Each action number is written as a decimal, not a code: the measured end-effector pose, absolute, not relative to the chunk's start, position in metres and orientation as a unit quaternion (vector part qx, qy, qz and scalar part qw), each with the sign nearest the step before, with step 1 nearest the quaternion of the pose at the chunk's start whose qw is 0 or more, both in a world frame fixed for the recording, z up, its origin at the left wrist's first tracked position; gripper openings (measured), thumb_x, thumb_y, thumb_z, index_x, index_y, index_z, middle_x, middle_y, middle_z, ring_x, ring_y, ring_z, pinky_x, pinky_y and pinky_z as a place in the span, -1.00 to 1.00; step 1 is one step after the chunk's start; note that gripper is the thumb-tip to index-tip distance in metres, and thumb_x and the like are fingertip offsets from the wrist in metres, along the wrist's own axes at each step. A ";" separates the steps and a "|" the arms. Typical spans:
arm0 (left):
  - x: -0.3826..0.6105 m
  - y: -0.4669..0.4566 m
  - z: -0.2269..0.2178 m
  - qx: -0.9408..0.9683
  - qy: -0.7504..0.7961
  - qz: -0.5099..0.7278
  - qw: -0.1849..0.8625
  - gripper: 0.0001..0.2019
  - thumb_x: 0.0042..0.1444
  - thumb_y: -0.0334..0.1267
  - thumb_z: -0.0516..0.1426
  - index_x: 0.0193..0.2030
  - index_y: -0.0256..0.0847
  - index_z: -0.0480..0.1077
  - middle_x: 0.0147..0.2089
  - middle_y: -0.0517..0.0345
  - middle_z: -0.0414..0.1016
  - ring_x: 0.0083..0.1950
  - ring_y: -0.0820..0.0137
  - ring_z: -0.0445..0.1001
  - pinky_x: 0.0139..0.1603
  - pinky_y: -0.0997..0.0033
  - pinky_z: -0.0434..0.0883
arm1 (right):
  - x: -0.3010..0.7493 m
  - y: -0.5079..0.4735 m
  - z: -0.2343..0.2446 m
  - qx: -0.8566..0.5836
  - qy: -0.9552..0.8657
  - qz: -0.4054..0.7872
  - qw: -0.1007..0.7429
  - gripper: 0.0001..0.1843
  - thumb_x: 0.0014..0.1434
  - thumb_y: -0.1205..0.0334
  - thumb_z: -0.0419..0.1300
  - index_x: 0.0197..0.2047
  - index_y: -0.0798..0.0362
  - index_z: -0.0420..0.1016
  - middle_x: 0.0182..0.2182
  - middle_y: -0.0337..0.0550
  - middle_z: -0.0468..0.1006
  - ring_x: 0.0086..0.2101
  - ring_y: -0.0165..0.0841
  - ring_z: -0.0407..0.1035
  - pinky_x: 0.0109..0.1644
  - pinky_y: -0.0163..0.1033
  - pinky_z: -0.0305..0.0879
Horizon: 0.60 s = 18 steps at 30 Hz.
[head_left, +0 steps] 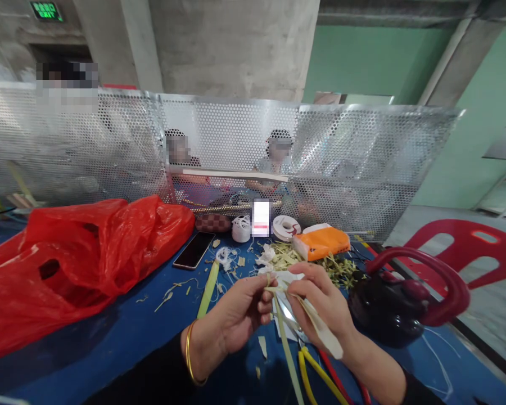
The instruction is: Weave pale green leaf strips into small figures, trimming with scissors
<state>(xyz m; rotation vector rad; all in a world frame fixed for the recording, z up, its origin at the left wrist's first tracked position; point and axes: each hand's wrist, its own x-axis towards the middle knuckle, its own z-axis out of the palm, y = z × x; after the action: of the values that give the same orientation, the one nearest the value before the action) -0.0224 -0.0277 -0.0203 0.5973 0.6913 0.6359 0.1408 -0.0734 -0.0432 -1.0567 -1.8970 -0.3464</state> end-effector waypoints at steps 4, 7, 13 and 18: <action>-0.024 -0.024 -0.020 0.271 0.330 0.308 0.850 -0.89 0.11 -0.30 0.13 -0.38 -0.30 0.36 -0.65 0.39 0.17 -0.68 0.65 0.08 -0.66 0.62 0.06 | 0.144 -0.068 -0.047 -0.404 -0.798 -0.184 0.408 -0.84 0.20 0.45 0.05 -0.32 0.04 0.40 -0.14 0.01 0.47 -0.41 -0.38 0.40 -0.34 -0.25 0.42; -0.025 -0.026 -0.018 0.284 0.299 0.295 0.862 -0.88 0.13 -0.32 0.11 -0.39 -0.31 0.37 -0.65 0.36 0.19 -0.68 0.64 0.11 -0.65 0.62 0.09 | 0.144 -0.067 -0.045 -0.392 -0.813 -0.228 0.366 -0.85 0.20 0.45 0.07 -0.28 0.08 0.44 -0.19 0.04 0.51 -0.22 -0.25 0.44 -0.20 -0.17 0.41; -0.025 -0.027 -0.017 0.236 0.316 0.323 0.860 -0.81 0.20 -0.33 0.04 -0.40 -0.33 0.38 -0.64 0.31 0.26 -0.68 0.63 0.19 -0.64 0.62 0.17 | 0.140 -0.074 -0.046 -0.328 -0.784 -0.372 0.373 -0.81 0.21 0.42 0.13 -0.12 0.14 0.51 -0.21 0.01 0.60 -0.09 -0.23 0.44 0.06 -0.06 0.29; -0.024 -0.028 -0.014 0.234 0.338 0.338 0.847 -0.80 0.21 -0.33 0.04 -0.40 -0.33 0.39 -0.65 0.29 0.28 -0.68 0.62 0.22 -0.62 0.63 0.21 | 0.138 -0.080 -0.050 -0.268 -0.812 -0.378 0.355 -0.78 0.23 0.42 0.09 -0.21 0.04 0.56 -0.27 -0.21 0.66 -0.12 -0.34 0.48 0.17 -0.13 0.16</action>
<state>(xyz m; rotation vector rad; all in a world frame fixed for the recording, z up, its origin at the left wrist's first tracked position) -0.0238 -0.0277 -0.0141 0.4938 0.7124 0.7130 0.1377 -0.0803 -0.0496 -0.6934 -2.0988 -0.9758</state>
